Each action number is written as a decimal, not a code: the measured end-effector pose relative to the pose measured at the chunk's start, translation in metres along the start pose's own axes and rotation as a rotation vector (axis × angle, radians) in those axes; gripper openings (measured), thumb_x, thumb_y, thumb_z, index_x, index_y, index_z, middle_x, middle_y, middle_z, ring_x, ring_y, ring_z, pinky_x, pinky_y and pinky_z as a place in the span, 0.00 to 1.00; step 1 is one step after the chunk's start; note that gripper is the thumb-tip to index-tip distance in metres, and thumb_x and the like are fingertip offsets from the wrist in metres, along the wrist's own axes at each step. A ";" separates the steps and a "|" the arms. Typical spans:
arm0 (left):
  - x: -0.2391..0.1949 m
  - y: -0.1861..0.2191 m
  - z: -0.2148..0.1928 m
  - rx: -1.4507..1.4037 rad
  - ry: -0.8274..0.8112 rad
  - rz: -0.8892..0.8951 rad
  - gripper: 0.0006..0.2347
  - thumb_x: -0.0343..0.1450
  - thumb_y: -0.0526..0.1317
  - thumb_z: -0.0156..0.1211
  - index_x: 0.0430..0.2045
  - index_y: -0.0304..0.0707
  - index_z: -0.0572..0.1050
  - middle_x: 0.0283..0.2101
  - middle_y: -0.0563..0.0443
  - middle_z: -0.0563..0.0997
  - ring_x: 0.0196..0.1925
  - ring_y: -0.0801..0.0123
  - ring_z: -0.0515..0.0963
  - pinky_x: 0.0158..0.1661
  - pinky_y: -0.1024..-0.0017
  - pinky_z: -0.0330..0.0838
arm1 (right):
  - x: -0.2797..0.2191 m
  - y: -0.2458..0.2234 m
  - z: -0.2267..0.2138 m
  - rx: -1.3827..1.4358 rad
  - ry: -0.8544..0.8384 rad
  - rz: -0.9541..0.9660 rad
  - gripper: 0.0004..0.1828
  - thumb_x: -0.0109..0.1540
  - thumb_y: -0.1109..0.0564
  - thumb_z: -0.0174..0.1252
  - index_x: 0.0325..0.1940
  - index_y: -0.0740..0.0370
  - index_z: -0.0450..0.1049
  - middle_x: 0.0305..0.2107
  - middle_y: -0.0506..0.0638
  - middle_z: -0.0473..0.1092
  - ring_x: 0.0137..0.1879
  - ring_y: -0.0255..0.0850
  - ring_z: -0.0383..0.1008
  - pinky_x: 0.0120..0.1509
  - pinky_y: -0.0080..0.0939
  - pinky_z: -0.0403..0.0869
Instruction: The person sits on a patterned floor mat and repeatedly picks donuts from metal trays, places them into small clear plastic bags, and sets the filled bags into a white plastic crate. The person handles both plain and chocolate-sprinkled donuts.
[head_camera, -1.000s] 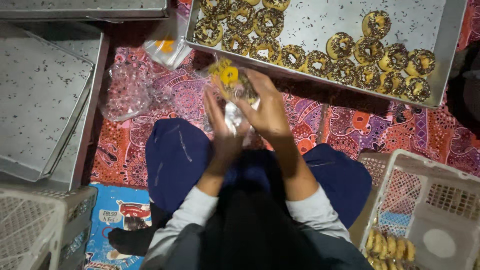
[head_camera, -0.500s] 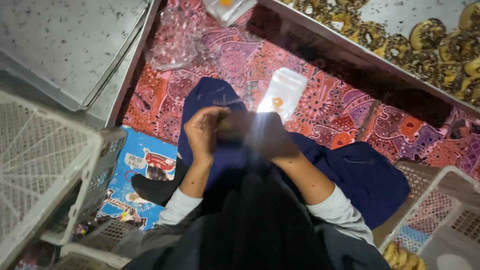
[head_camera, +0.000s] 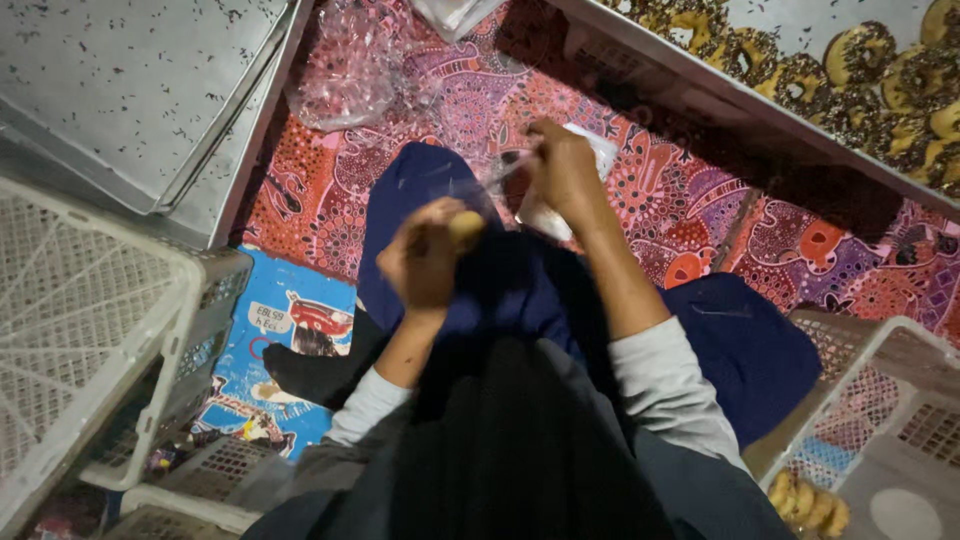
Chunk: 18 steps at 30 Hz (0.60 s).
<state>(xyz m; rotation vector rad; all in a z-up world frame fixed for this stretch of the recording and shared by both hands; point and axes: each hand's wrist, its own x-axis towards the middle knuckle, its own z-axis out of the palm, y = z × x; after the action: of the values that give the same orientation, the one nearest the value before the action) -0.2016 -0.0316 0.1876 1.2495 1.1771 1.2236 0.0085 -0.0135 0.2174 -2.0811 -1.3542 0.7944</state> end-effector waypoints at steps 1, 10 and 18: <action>0.003 0.002 0.004 -0.175 0.084 -0.019 0.08 0.77 0.37 0.59 0.44 0.30 0.81 0.43 0.43 0.86 0.46 0.69 0.86 0.51 0.72 0.80 | -0.012 0.006 -0.001 0.029 -0.037 0.013 0.18 0.64 0.60 0.60 0.58 0.59 0.77 0.43 0.59 0.78 0.49 0.48 0.80 0.54 0.44 0.77; -0.002 -0.002 -0.001 0.468 0.118 0.435 0.19 0.81 0.41 0.53 0.54 0.13 0.68 0.55 0.25 0.71 0.56 0.46 0.73 0.53 0.65 0.70 | -0.071 0.052 0.099 0.711 -0.197 -0.216 0.22 0.73 0.49 0.52 0.65 0.67 0.69 0.57 0.55 0.73 0.63 0.41 0.73 0.69 0.42 0.69; 0.014 -0.035 -0.018 -0.133 -0.161 -0.190 0.11 0.79 0.40 0.58 0.39 0.26 0.79 0.45 0.46 0.80 0.45 0.71 0.78 0.49 0.73 0.72 | -0.057 0.021 0.072 0.479 0.023 -0.146 0.23 0.76 0.48 0.40 0.55 0.62 0.78 0.35 0.52 0.76 0.44 0.44 0.74 0.49 0.44 0.73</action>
<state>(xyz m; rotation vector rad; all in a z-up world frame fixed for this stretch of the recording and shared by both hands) -0.2189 -0.0155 0.1528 1.0897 1.0538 1.0238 -0.0493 -0.0657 0.1640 -1.5976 -1.1499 0.9219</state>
